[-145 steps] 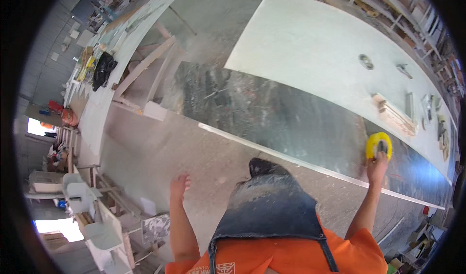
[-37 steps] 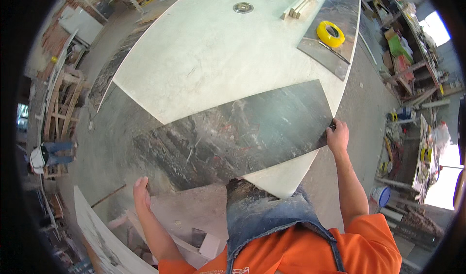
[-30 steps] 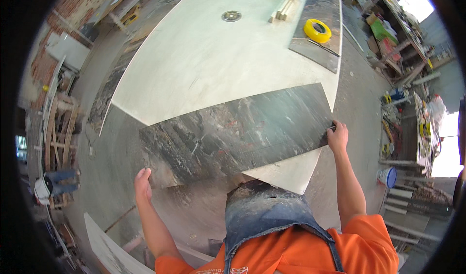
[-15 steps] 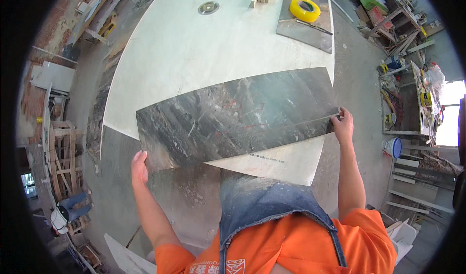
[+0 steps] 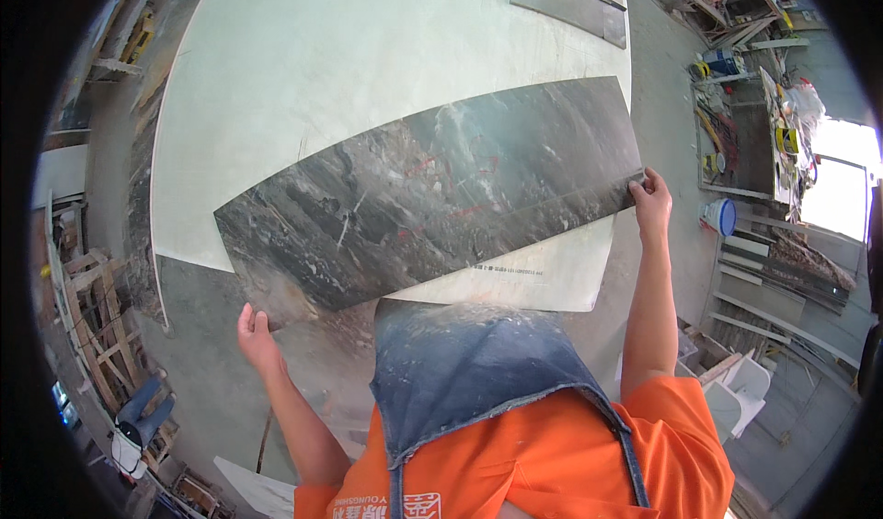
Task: The person positions a dark stone tile on a workbench, applies yellow tape to mark a cutting line, and uses an angle grinder to cut the tile. The person handles the tile, tape, and grinder throughout the process.
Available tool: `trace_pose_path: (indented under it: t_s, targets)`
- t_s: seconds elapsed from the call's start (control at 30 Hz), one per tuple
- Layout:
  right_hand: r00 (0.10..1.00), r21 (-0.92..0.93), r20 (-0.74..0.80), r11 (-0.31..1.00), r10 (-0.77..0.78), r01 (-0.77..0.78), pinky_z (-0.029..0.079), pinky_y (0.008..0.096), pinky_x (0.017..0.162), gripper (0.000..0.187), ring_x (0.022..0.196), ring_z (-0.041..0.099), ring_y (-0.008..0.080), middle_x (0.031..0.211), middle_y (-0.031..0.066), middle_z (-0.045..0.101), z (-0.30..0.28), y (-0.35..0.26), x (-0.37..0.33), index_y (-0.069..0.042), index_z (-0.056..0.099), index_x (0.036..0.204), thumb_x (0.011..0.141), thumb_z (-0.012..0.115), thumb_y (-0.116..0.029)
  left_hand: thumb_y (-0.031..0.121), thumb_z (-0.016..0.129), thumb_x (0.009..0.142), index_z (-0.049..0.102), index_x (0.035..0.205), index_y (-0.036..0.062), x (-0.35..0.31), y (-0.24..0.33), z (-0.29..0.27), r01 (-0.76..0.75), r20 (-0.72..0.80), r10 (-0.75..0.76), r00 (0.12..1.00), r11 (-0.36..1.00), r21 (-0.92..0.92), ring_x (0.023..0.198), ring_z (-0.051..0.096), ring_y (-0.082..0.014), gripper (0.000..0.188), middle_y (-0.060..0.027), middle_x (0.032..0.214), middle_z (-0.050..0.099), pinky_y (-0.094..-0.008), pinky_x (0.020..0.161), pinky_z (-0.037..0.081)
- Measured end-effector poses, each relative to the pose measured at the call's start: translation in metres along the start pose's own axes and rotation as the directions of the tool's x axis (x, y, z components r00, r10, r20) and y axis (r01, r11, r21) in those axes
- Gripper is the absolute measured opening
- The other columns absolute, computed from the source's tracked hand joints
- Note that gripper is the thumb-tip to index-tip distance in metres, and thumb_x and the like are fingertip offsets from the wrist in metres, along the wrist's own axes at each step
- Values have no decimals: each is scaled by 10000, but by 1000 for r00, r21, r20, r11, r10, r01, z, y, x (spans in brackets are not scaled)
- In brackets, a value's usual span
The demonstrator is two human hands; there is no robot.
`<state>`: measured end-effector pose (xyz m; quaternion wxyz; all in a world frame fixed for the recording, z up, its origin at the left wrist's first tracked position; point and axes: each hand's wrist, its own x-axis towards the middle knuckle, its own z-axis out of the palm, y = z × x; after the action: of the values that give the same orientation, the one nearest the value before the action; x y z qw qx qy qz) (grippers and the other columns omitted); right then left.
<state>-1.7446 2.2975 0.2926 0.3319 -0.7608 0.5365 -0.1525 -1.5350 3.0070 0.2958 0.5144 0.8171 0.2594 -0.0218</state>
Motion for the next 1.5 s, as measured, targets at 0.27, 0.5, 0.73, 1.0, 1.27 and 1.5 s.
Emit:
trace_pose_path:
  t_s: [0.27, 0.5, 0.73, 1.0, 1.27, 1.5]
  targets:
    - [1000, 24, -14, 1000, 2, -2, 535, 335, 928, 573, 1067, 646, 205, 1205, 141, 681, -2, 7, 4, -23, 633, 1374, 827, 772, -124, 6, 609, 969, 546, 1414, -67, -6, -1, 4, 8, -45, -7, 999, 1000, 22, 1250, 606, -239, 455, -188, 1403, 608, -353, 1074, 461]
    - [997, 147, 81, 989, 0, -11, 533, 331, 923, 536, 1051, 640, 195, 1208, 131, 673, -7, 6, 6, -36, 642, 1365, 848, 773, -93, 51, 623, 956, 550, 1442, -3, -18, 19, 5, 12, -56, -9, 998, 999, 53, 1213, 626, -228, 495, -199, 1423, 598, -352, 982, 512]
    - [982, 394, 186, 912, 41, -112, 529, 280, 799, 506, 925, 621, 126, 1049, -4, 593, -8, 26, 12, -44, 595, 1423, 926, 689, -56, 61, 623, 955, 563, 1438, 18, -22, 20, 8, 20, -67, -18, 998, 999, 33, 1150, 649, -217, 489, -187, 1406, 612, -333, 843, 557]
    - [976, 396, 205, 906, 73, -151, 501, 278, 800, 503, 907, 587, 101, 1030, -28, 573, -10, 20, 12, -37, 579, 1435, 939, 663, -26, 37, 625, 949, 582, 1406, -15, -27, 24, 11, 9, -87, -9, 996, 1000, -5, 1101, 673, -204, 462, -166, 1358, 643, -305, 781, 562]
    - [975, 409, 201, 897, 92, -169, 510, 282, 786, 501, 898, 594, 111, 1023, -19, 585, -9, 13, 9, -44, 586, 1432, 937, 657, -18, 43, 620, 951, 587, 1409, -6, -20, 11, 8, 2, -76, -5, 997, 999, -40, 1116, 662, -194, 463, -160, 1362, 640, -303, 802, 557]
    - [975, 360, 219, 924, 48, -126, 546, 297, 784, 518, 912, 639, 144, 1054, 42, 643, -11, 18, 13, -4, 607, 1397, 885, 685, -1, 90, 614, 960, 561, 1448, 16, -14, 2, 3, -1, -56, 5, 998, 998, 56, 1206, 624, -236, 497, -147, 1412, 610, -335, 934, 526]
